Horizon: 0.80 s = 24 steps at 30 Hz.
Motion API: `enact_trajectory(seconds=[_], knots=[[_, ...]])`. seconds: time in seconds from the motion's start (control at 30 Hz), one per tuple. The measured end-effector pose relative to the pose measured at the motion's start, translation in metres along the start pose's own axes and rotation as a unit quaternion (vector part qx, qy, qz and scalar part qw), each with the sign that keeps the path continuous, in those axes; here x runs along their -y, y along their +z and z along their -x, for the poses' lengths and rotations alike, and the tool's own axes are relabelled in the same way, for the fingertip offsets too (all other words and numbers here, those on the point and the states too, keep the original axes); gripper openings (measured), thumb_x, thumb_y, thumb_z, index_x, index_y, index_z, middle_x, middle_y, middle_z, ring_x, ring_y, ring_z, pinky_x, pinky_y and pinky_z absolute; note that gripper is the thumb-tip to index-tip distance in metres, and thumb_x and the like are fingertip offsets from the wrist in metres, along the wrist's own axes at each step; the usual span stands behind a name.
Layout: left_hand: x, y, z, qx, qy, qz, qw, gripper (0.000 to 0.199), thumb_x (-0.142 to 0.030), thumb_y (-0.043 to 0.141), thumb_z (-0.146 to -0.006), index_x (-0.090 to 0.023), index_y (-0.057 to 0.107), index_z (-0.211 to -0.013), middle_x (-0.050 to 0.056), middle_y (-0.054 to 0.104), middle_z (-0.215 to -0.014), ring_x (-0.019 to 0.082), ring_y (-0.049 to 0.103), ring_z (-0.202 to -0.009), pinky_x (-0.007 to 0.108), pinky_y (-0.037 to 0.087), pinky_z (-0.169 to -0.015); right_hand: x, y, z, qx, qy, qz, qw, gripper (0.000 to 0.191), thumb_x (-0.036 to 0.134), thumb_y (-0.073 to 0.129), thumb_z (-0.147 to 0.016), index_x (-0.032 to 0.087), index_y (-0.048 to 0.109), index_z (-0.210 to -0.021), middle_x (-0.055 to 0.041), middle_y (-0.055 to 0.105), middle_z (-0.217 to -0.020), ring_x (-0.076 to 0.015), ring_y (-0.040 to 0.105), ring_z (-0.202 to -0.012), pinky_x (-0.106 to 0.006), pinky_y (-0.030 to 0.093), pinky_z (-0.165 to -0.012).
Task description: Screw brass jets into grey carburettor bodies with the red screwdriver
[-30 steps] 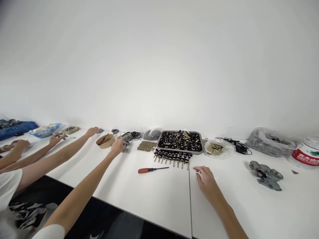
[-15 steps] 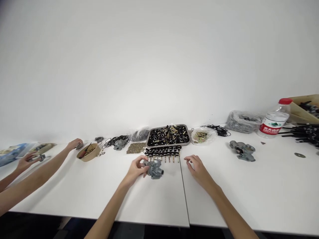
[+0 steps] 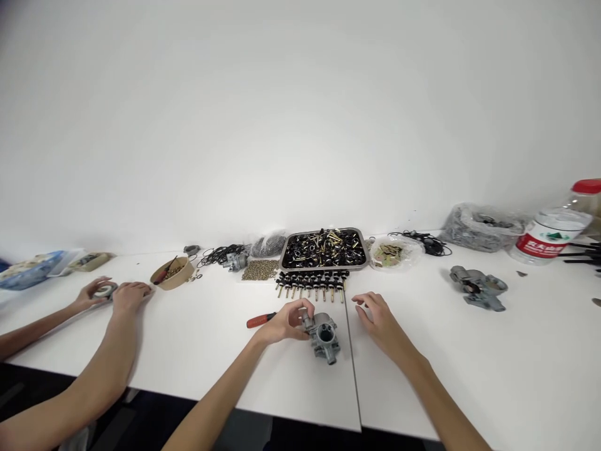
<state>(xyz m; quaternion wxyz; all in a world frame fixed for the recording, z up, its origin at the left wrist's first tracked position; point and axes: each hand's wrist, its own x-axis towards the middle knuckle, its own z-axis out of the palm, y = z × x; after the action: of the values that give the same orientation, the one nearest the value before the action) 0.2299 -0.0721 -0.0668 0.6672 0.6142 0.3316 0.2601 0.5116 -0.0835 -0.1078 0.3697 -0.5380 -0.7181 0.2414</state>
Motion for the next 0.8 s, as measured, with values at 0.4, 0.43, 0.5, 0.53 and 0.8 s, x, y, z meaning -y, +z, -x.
enact_trajectory(seconds=[0.4, 0.43, 0.5, 0.53, 0.8], knots=[[-0.081, -0.132, 0.007, -0.247, -0.084, -0.595, 0.76, 0.038, -0.019, 0.049, -0.09, -0.018, 0.055, -0.128, 0.016, 0.054, -0.13, 0.023, 0.063, -0.098, 0.043, 0.053, -0.088, -0.001, -0.001, 0.0, 0.021, 0.015, 0.013, 1.0, 0.03, 0.043, 0.042, -0.094, 0.024, 0.062, -0.106, -0.0085, 0.062, -0.108, -0.0257, 0.059, -0.099, -0.044, 0.049, -0.09], [-0.081, -0.148, 0.007, -0.272, -0.106, -0.619, 0.729, 0.042, -0.015, 0.052, -0.087, -0.017, 0.054, -0.129, 0.019, 0.05, -0.133, 0.028, 0.062, -0.103, 0.047, 0.052, -0.088, 0.0, -0.001, 0.0, 0.02, 0.015, 0.012, 1.0, 0.03, 0.043, 0.042, -0.094, 0.024, 0.062, -0.105, -0.0087, 0.062, -0.108, -0.0258, 0.059, -0.099, -0.044, 0.049, -0.09], [-0.076, -0.176, 0.007, -0.296, -0.144, -0.658, 0.677, 0.05, -0.007, 0.056, -0.08, -0.015, 0.053, -0.129, 0.023, 0.044, -0.138, 0.037, 0.057, -0.112, 0.054, 0.049, -0.088, 0.0, -0.001, -0.001, 0.016, 0.011, 0.012, 1.0, 0.03, 0.043, 0.043, -0.093, 0.023, 0.063, -0.104, -0.0091, 0.063, -0.108, -0.0259, 0.059, -0.099, -0.043, 0.05, -0.089], [-0.072, -0.186, 0.008, -0.3, -0.161, -0.673, 0.656, 0.051, -0.005, 0.057, -0.077, -0.015, 0.054, -0.127, 0.025, 0.042, -0.138, 0.04, 0.055, -0.115, 0.056, 0.048, -0.088, 0.0, -0.001, -0.001, 0.014, 0.009, 0.013, 1.0, 0.029, 0.042, 0.043, -0.093, 0.023, 0.063, -0.103, -0.0092, 0.063, -0.108, -0.0258, 0.059, -0.099, -0.043, 0.05, -0.088], [-0.044, -0.225, 0.004, -0.3, -0.183, -0.733, 0.581, 0.055, -0.002, 0.051, -0.077, -0.018, 0.054, -0.129, 0.026, 0.044, -0.134, 0.041, 0.047, -0.121, 0.059, 0.043, -0.092, -0.004, 0.001, -0.002, 0.007, -0.007, 0.027, 1.0, 0.027, 0.039, 0.044, -0.093, 0.023, 0.064, -0.099, -0.008, 0.064, -0.104, -0.0244, 0.062, -0.093, -0.04, 0.052, -0.082]])
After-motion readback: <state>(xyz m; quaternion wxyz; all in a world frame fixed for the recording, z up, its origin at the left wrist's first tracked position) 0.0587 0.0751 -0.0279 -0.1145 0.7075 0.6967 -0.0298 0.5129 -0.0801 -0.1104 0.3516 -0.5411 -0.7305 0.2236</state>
